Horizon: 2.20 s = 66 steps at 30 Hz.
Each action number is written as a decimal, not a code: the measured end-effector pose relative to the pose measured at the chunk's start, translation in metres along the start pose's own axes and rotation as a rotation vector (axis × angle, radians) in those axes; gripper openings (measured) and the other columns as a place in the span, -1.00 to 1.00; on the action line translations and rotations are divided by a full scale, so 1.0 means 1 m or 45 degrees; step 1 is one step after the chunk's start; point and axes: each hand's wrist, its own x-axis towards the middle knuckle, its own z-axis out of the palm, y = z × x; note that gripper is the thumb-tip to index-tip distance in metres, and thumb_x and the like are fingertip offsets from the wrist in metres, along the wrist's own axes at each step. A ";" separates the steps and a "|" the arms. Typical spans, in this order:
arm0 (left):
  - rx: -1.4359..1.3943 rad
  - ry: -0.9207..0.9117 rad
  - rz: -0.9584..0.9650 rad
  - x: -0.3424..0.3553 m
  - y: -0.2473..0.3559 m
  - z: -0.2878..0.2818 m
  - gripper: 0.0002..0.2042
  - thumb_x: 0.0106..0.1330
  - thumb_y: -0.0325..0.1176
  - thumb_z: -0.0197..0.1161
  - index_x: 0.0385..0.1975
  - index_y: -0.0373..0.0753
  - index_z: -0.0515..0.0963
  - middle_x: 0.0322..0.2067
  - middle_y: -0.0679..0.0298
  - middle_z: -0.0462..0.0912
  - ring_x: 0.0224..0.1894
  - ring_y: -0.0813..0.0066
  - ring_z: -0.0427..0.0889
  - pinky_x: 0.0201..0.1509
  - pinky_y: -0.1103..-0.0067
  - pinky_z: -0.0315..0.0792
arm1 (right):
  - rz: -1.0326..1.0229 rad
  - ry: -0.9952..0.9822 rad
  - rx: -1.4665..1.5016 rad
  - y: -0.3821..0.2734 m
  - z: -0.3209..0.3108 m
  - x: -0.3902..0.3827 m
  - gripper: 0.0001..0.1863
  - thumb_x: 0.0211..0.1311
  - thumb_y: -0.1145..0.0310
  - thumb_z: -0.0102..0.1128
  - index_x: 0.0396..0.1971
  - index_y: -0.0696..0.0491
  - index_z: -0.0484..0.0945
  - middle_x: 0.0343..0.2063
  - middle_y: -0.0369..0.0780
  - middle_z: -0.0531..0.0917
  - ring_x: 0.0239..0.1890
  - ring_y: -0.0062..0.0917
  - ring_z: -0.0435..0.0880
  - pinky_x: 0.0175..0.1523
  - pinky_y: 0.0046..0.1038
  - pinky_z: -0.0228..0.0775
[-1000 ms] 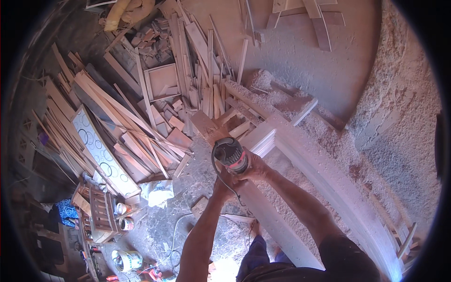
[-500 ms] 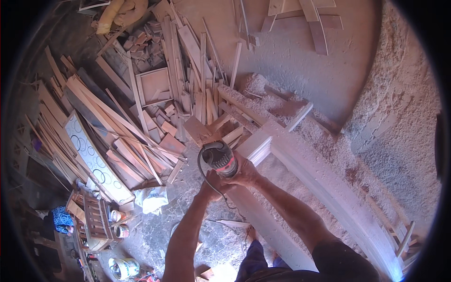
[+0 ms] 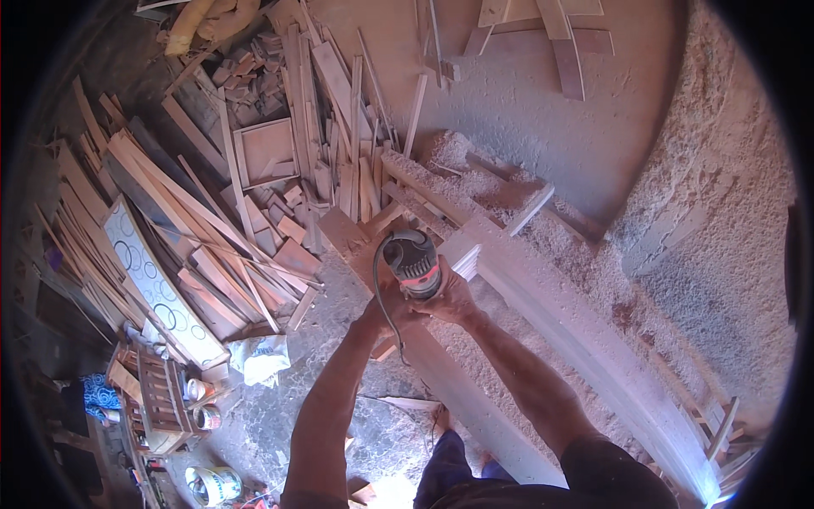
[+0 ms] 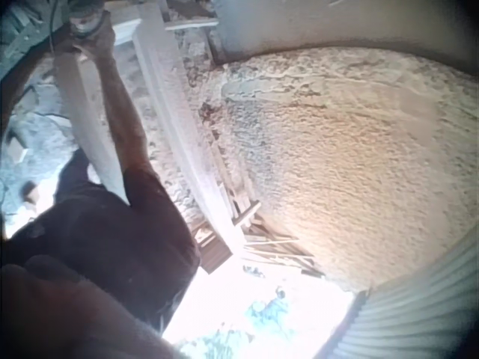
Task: The person uses a hand router to shape the edges of a wooden window frame, moving the tool along the inner and outer perimeters of the frame sections.
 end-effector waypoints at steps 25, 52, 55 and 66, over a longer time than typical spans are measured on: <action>-0.321 0.252 -0.331 -0.093 0.138 0.074 -0.43 0.32 -0.07 0.39 0.35 -0.04 0.55 0.38 0.05 0.48 0.48 0.16 0.36 0.61 0.30 0.13 | -0.013 -0.439 0.089 0.009 -0.023 -0.095 0.10 -0.45 0.08 0.76 0.25 0.04 0.40 0.03 -0.17 0.70 0.12 -0.38 0.67 0.26 -0.35 0.51; -0.034 0.316 -0.206 -0.153 0.338 0.172 -0.47 0.32 -0.13 0.31 0.34 0.10 0.55 0.42 -0.02 0.33 0.47 0.02 0.34 0.63 0.27 0.14 | 0.044 -0.548 0.184 -0.040 -0.132 -0.297 -0.01 -0.27 0.42 0.70 0.32 -0.07 0.42 0.09 -0.35 0.69 0.15 -0.58 0.62 0.35 -0.41 0.44; -0.038 0.308 -0.175 -0.159 0.358 0.186 -0.46 0.32 -0.12 0.31 0.35 0.11 0.54 0.42 -0.01 0.34 0.47 0.03 0.33 0.64 0.27 0.11 | 0.063 -0.568 0.222 -0.041 -0.146 -0.321 -0.02 -0.28 0.41 0.72 0.30 -0.06 0.43 0.09 -0.35 0.70 0.15 -0.59 0.63 0.36 -0.42 0.44; -0.046 0.319 -0.254 -0.198 0.437 0.241 -0.51 0.31 -0.03 0.35 0.27 0.13 0.65 0.39 0.04 0.43 0.49 0.05 0.27 0.61 0.22 0.11 | 0.042 -0.546 0.144 -0.048 -0.184 -0.412 -0.07 -0.37 0.14 0.81 0.11 -0.02 0.46 -0.05 -0.27 0.71 0.02 -0.49 0.69 0.24 -0.40 0.51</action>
